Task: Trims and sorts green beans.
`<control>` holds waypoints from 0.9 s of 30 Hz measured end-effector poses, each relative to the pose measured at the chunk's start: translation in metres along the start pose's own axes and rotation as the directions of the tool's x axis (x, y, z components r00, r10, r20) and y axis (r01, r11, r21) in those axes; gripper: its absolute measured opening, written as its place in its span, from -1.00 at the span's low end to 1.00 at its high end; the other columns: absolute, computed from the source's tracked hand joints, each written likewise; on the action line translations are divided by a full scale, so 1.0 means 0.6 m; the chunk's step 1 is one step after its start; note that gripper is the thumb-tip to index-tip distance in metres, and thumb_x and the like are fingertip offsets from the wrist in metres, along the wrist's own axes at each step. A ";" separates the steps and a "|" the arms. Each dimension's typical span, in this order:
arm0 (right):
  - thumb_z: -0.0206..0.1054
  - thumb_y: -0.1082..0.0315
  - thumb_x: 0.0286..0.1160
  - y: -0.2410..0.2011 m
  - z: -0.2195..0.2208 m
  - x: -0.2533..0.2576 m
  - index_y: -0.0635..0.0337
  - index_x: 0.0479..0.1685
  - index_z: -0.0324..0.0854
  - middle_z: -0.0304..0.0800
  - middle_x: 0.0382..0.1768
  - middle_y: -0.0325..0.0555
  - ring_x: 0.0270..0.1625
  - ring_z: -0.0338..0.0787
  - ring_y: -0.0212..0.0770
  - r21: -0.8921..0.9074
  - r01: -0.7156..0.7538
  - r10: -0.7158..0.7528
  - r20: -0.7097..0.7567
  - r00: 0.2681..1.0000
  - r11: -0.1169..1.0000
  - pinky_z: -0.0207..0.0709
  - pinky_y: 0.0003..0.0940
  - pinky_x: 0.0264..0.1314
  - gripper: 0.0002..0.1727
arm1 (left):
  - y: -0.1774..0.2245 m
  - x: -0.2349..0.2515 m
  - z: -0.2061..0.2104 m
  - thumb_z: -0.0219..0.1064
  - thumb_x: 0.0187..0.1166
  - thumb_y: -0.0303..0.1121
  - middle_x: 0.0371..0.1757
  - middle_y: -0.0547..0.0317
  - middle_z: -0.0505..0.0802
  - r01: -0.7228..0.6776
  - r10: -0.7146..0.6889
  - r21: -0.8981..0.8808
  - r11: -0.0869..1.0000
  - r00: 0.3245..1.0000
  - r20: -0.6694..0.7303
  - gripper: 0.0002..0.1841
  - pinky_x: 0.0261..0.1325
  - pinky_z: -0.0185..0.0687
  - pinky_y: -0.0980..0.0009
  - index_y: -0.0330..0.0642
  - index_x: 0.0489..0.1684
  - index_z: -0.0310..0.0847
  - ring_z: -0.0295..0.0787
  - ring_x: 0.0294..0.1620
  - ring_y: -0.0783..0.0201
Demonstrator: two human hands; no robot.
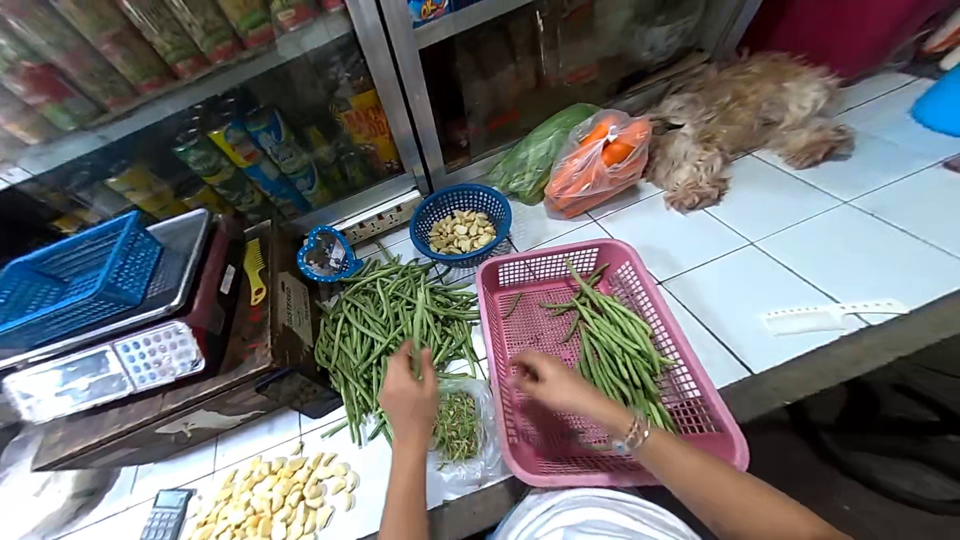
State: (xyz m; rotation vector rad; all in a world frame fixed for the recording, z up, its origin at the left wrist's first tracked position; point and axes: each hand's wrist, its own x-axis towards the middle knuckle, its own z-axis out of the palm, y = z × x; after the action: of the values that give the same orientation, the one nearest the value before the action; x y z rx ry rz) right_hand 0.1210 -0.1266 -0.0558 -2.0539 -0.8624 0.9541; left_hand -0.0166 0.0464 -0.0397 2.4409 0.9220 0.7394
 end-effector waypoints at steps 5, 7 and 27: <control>0.28 0.24 0.68 0.138 -0.089 0.093 0.61 0.41 0.49 0.37 0.55 0.60 0.64 0.37 0.48 -0.180 -0.481 0.397 -0.362 0.844 0.858 0.20 0.39 0.61 -0.45 | -0.039 0.039 0.009 0.23 0.75 -0.15 0.50 -0.52 0.56 0.263 -0.284 0.123 0.957 0.936 0.210 -0.39 0.54 0.39 -0.21 -0.47 0.61 0.37 0.49 0.54 -0.42; 0.27 0.32 0.66 0.147 -0.086 0.099 0.62 0.37 0.52 0.40 0.53 0.59 0.65 0.35 0.48 -0.273 -0.525 0.423 -0.355 0.833 0.806 0.17 0.37 0.62 -0.50 | -0.029 0.009 0.034 0.24 0.75 -0.22 0.46 -0.47 0.62 0.232 -0.246 0.082 0.969 0.907 0.343 -0.49 0.57 0.38 -0.16 -0.46 0.52 0.49 0.52 0.53 -0.36; 0.27 0.45 0.44 0.012 0.125 0.013 0.43 -0.35 0.74 0.86 -0.15 0.25 -0.19 0.92 0.03 -0.506 0.688 -0.849 -0.216 0.483 0.520 0.77 -0.36 -0.08 -0.80 | -0.016 -0.128 0.035 0.15 0.59 -0.58 -0.30 -0.14 0.82 0.075 0.019 -0.544 0.836 0.986 0.166 -0.78 -0.05 0.66 0.41 -0.58 -0.24 0.72 0.76 -0.27 0.27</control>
State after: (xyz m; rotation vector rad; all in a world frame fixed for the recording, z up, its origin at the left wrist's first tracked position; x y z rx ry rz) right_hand 0.0656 -0.1009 -0.1004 -1.6770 -1.5939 -0.2222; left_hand -0.0576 -0.0047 -0.0862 1.9350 0.5749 0.6660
